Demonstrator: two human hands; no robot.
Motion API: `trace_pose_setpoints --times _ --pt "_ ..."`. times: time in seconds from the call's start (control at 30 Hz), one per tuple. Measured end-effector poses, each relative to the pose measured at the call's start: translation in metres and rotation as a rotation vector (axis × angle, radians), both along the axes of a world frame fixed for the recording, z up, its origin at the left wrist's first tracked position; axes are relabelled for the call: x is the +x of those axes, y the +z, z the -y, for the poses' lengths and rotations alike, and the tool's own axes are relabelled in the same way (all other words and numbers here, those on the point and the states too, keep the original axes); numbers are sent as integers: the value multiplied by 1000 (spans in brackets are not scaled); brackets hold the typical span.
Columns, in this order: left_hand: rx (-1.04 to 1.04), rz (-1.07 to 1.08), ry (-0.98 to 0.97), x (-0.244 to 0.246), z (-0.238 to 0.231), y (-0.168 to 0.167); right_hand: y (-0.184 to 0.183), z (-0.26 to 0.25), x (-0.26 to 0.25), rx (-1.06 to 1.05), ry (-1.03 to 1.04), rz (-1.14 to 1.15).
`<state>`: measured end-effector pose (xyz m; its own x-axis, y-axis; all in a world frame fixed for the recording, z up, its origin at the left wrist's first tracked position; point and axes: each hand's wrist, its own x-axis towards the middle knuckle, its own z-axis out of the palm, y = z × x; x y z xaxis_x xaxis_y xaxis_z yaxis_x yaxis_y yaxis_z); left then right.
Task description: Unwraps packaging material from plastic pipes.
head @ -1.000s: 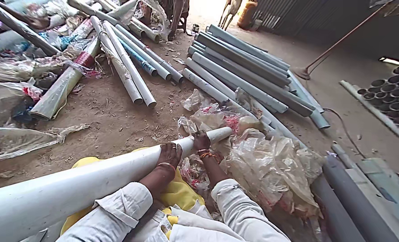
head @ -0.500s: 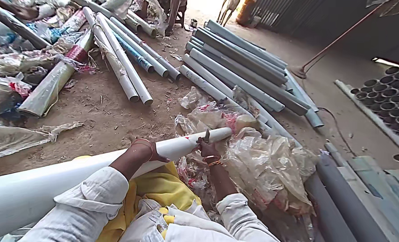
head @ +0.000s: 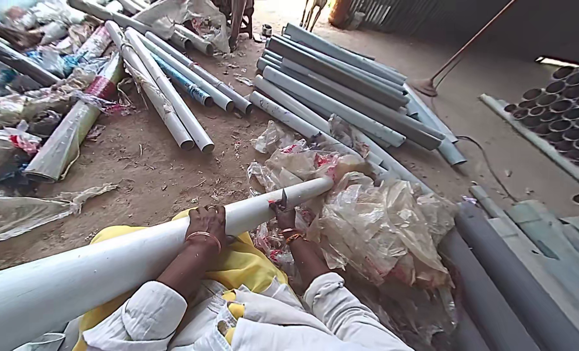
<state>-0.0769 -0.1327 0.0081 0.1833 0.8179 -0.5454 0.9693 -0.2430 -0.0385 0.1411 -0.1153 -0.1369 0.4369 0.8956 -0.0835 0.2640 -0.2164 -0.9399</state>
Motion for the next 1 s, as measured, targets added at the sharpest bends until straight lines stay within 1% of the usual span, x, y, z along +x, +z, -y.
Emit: trace_pose_setpoints --times 0.2,0.33,0.4,0.43,0.47,0.5,0.53,0.6,0.63,0.7,0.73,0.77,0.83,0.9,1.0 --pt "-7 -12 -19 1 2 -1 17 -14 -2 -235 -148 184" --pt "-7 3 -28 1 3 -1 17 -26 13 -387 -248 182" --pt "-7 4 -30 1 4 -2 4 -31 31 -462 -353 157" --pt "-4 1 -34 1 5 -3 -9 -28 49 -495 -451 128" --pt "1 0 -38 0 8 -4 -30 -19 75 -523 -565 86" --pt "5 3 -39 -2 11 -4 -48 -5 103 -567 -632 53" --pt "14 4 -41 -4 10 -3 -57 10 125 -608 -640 55" --pt "24 10 -33 -2 7 -1 -48 24 154 -639 -557 134" --pt "16 4 -34 1 9 -3 -40 31 156 -606 -511 156" --pt "23 3 -36 5 12 -4 -30 30 138 -430 -431 116" --pt "31 -5 -43 6 11 -3 -21 22 122 -337 -381 65" --pt "38 -5 -45 7 10 -2 -9 12 106 -294 -309 51" --pt "51 6 -46 4 13 -4 11 -1 71 -285 -170 115" --pt "46 16 -41 3 13 -6 31 -12 44 -317 -84 213" --pt "45 17 -50 2 14 -5 49 -24 29 -431 36 376"
